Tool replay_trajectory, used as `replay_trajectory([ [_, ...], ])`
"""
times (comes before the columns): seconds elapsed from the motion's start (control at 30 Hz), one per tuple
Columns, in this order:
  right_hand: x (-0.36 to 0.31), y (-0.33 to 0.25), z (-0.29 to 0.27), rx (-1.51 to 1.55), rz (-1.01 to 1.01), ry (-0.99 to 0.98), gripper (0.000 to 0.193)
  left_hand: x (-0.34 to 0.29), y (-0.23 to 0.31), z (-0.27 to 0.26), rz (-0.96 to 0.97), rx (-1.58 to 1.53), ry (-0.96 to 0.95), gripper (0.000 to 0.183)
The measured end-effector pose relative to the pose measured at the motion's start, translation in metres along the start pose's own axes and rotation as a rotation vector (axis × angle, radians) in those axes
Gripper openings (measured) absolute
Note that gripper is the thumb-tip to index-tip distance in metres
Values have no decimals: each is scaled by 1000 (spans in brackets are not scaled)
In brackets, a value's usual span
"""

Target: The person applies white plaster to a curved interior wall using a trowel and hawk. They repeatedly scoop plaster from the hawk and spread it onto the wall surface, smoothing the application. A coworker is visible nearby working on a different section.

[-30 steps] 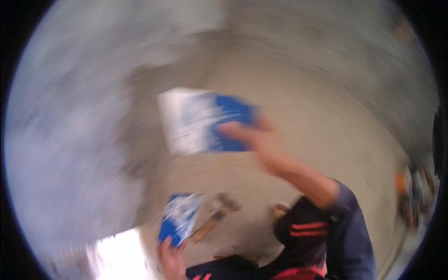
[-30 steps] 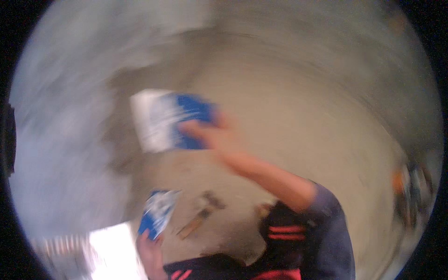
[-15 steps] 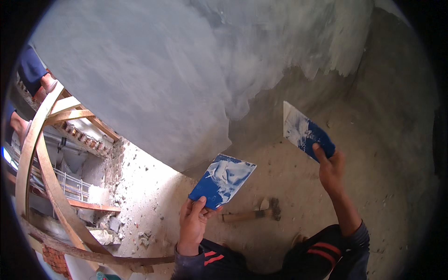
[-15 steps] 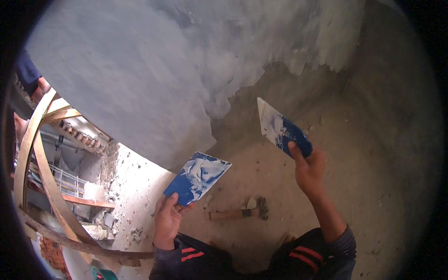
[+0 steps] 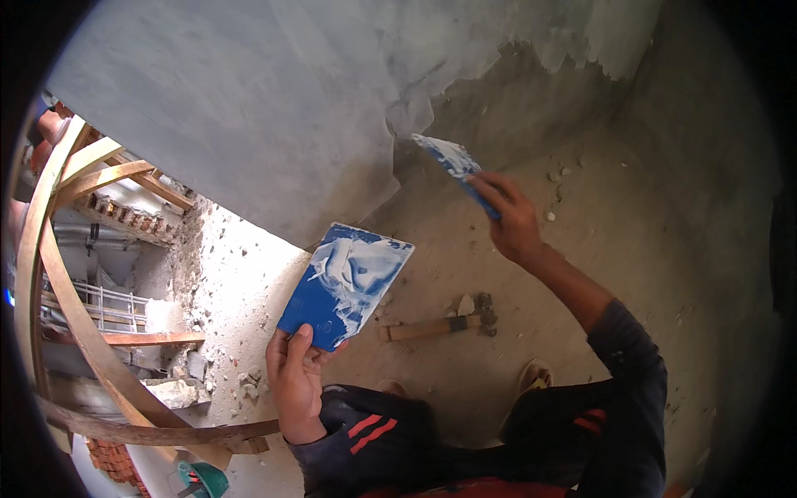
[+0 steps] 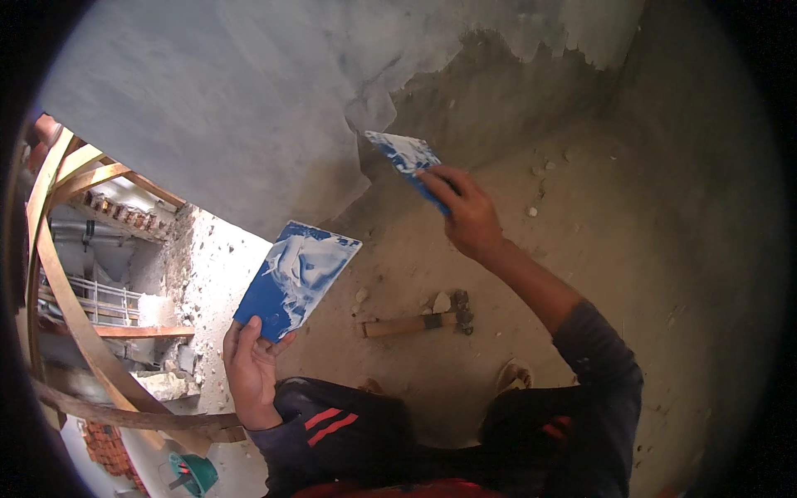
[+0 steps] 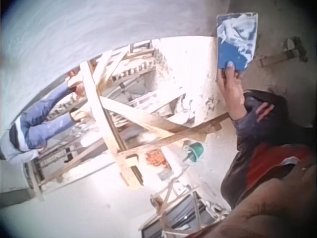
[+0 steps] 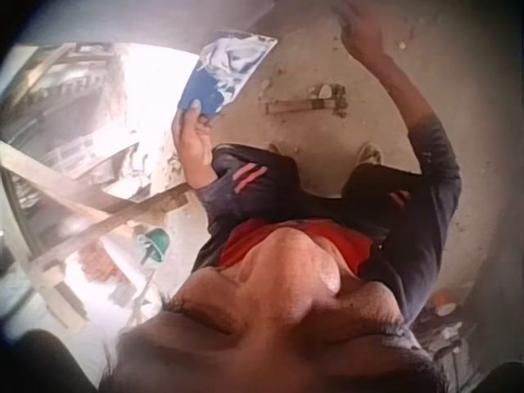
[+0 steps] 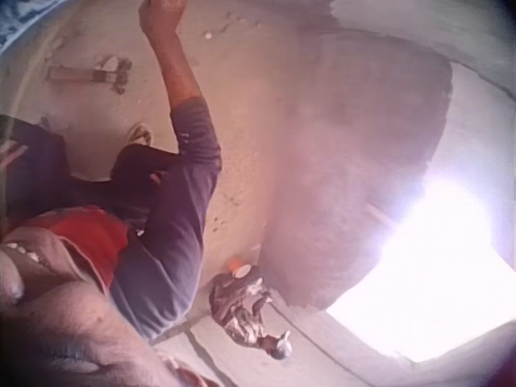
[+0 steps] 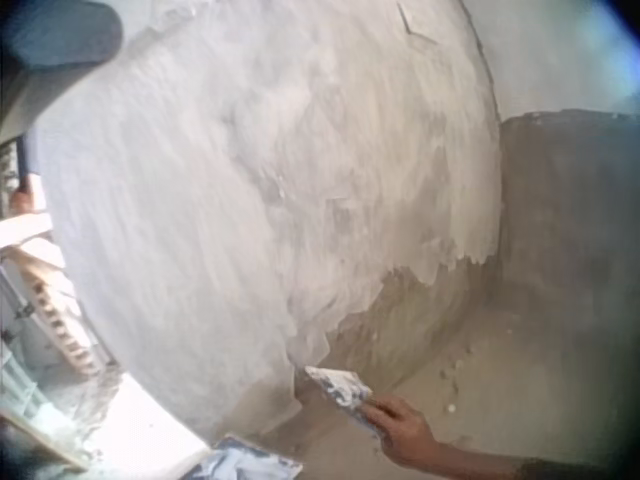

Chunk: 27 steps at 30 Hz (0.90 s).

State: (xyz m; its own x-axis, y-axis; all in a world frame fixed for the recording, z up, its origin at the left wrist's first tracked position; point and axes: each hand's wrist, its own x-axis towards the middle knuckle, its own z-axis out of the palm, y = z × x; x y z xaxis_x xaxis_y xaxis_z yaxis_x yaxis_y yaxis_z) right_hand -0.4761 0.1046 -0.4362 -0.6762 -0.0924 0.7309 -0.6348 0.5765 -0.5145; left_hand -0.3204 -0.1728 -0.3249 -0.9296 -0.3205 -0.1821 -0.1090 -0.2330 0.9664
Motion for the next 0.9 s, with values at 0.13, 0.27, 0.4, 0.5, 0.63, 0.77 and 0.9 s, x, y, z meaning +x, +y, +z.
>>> replay_trajectory([
  [0.13, -6, 9, 56, -79, -179, 144, 56, -1, -8, -1, 18, -6, 71, 25],
  [0.27, -11, 21, 110, -111, -112, 321, 55, -4, -13, -9, 41, 62, 145, 27],
  [0.4, -4, 16, 172, -59, 97, 549, 53, -15, -18, -34, 126, 213, 319, 30],
  [0.5, 19, -1, 213, 107, 243, 493, 57, -16, -10, -31, 98, 236, 374, 37],
  [0.63, 47, -9, 234, 98, 326, 513, 68, -14, -19, -40, 209, 373, 482, 37],
  [0.77, 5, -37, 245, 221, 275, 334, 66, -9, -21, -38, 165, 321, 456, 35],
  [0.9, -39, -40, 227, 358, 234, 185, 65, -4, -22, -37, 158, 311, 465, 34],
])
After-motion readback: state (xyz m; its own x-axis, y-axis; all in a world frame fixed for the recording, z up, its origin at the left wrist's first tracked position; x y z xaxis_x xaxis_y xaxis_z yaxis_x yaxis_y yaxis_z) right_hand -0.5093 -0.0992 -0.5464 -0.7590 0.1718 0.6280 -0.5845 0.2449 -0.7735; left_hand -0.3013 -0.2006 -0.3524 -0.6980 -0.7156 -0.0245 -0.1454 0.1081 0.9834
